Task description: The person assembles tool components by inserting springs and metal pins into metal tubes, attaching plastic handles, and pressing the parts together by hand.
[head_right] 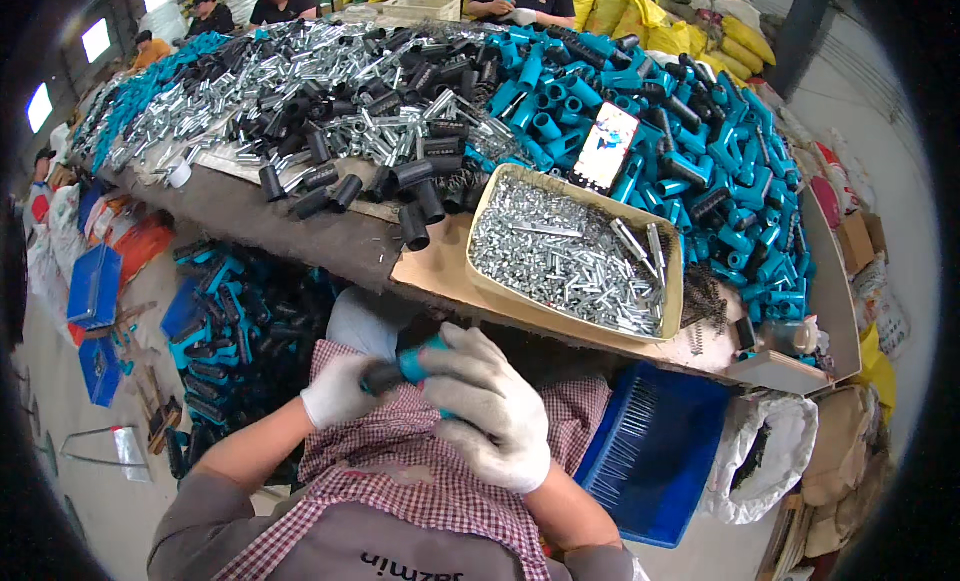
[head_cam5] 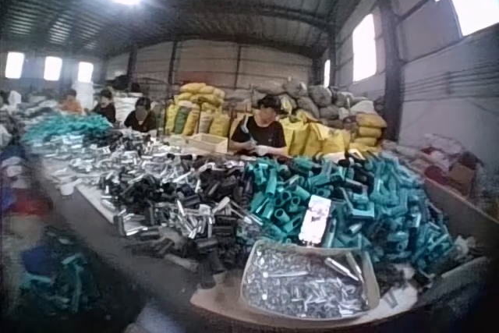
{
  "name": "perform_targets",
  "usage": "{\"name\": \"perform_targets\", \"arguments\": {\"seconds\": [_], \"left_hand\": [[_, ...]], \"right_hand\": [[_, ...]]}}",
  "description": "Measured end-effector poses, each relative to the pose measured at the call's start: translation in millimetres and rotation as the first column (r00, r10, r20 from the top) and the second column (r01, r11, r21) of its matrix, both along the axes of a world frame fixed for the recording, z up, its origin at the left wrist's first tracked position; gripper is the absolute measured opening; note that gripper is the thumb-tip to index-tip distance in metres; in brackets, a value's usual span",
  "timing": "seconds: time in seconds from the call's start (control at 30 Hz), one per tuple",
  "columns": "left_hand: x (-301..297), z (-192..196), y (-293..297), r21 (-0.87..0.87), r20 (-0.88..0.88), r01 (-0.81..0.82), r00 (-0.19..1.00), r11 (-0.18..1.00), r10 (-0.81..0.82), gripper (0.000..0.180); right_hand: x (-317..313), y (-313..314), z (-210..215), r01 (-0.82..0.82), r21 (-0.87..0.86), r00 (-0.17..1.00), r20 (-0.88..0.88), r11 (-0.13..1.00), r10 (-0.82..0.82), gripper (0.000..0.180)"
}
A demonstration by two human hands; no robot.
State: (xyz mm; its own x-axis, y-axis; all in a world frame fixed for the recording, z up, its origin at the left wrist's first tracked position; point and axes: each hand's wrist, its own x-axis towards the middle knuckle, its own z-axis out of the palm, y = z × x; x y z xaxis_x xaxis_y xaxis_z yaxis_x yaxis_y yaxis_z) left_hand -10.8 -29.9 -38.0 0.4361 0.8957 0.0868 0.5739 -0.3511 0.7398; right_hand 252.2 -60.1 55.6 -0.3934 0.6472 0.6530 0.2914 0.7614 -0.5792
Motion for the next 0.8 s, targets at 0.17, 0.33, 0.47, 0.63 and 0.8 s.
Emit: {"name": "perform_targets", "arguments": {"seconds": [0.17,0.33,0.47,0.63,0.8], "left_hand": [[-1.7,-9.6,-4.2,0.145,0.063,0.202,0.975,0.968,-0.213,0.040],[1.8,-9.5,-3.9,-0.128,-0.170,0.297,0.933,0.946,-0.316,0.033],[0.5,-6.1,-1.2,0.075,-0.152,0.256,0.958,0.964,-0.243,0.030],[7.6,10.3,10.2,-0.237,-0.248,0.245,0.920,0.940,-0.303,0.034],[6.3,47.9,24.4,-0.192,-0.541,0.463,0.685,0.865,-0.487,0.019]], "right_hand": [[5.2,4.5,-9.2,0.068,-0.417,0.894,-0.377,0.906,-0.241,0.051],[12.4,7.4,-16.3,-0.097,-0.075,0.985,0.135,0.992,0.107,0.038],[8.7,13.8,-18.2,-0.001,-0.405,0.863,-0.462,0.914,-0.203,0.034],[-2.9,3.7,-25.9,0.155,-0.093,0.976,-0.142,0.983,-0.168,0.020],[14.0,37.0,-46.2,0.615,-0.423,0.773,0.489,0.666,-0.404,0.015]]}}
